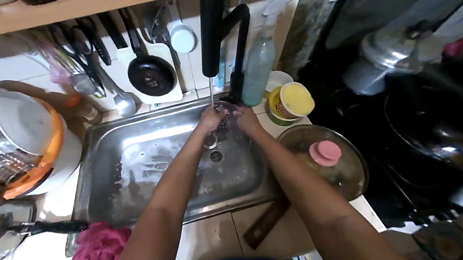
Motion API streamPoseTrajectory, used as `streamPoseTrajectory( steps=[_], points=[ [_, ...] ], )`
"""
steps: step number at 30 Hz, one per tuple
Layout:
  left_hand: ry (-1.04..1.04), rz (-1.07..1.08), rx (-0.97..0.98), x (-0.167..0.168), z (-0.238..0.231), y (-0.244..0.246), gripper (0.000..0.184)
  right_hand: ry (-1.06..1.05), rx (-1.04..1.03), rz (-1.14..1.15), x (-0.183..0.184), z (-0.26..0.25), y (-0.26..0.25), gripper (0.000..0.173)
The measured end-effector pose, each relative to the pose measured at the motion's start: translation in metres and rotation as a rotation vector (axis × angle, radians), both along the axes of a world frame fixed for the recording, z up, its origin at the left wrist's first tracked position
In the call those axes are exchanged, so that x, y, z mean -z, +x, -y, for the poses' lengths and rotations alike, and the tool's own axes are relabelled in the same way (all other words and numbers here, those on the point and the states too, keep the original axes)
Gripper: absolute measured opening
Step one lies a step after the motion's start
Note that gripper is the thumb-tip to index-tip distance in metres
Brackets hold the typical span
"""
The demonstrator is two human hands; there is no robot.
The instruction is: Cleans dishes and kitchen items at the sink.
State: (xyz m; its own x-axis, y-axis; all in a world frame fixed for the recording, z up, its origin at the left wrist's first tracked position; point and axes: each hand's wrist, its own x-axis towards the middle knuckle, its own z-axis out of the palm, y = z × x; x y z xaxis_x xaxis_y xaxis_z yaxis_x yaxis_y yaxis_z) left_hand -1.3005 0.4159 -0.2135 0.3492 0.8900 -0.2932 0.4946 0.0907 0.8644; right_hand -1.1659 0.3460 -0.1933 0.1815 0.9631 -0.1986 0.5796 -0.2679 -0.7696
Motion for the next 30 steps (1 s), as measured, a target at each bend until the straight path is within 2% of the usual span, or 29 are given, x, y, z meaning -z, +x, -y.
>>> streamPoseTrajectory(
  steps=[2,6,8,10,13,16,18,21,23,26,28,30],
  points=[
    [0.051,-0.056,-0.041,-0.001,-0.003,-0.002,0.056,-0.039,0.015,-0.06,0.002,0.002,-0.002,0.049],
    [0.058,-0.082,-0.159,-0.022,0.008,-0.004,0.069,-0.181,0.015,-0.31,0.008,0.002,-0.013,0.066],
    [0.029,-0.054,-0.181,-0.026,0.008,-0.006,0.067,-0.21,0.013,-0.395,0.007,0.002,-0.019,0.062],
    [-0.031,0.007,-0.168,-0.023,0.005,-0.01,0.057,-0.184,0.018,-0.404,0.008,0.0,-0.023,0.051],
    [-0.154,0.088,-0.164,-0.019,0.006,-0.016,0.059,-0.126,0.084,-0.277,0.013,-0.005,-0.023,0.05],
    [-0.089,-0.037,-0.034,-0.016,0.005,-0.023,0.066,-0.036,0.189,-0.147,0.007,-0.007,-0.025,0.054],
    [0.005,-0.168,0.085,-0.007,0.002,-0.025,0.051,0.003,0.191,-0.074,-0.008,-0.004,-0.028,0.059],
    [0.115,-0.245,0.156,0.004,0.002,-0.023,0.037,0.051,0.084,-0.062,-0.025,-0.004,-0.033,0.06],
    [0.159,-0.208,0.148,0.003,0.007,-0.021,0.035,0.117,-0.027,-0.094,-0.031,-0.011,-0.034,0.048],
    [0.167,-0.136,0.074,0.001,0.012,-0.019,0.037,0.186,-0.105,-0.149,-0.041,-0.022,-0.042,0.032],
    [0.134,-0.055,0.039,0.0,0.013,-0.02,0.038,0.188,-0.125,-0.172,-0.045,-0.031,-0.049,0.031],
    [0.075,0.055,0.032,0.0,0.013,-0.025,0.052,0.192,-0.158,-0.121,-0.052,-0.036,-0.053,0.033]
  ],
)
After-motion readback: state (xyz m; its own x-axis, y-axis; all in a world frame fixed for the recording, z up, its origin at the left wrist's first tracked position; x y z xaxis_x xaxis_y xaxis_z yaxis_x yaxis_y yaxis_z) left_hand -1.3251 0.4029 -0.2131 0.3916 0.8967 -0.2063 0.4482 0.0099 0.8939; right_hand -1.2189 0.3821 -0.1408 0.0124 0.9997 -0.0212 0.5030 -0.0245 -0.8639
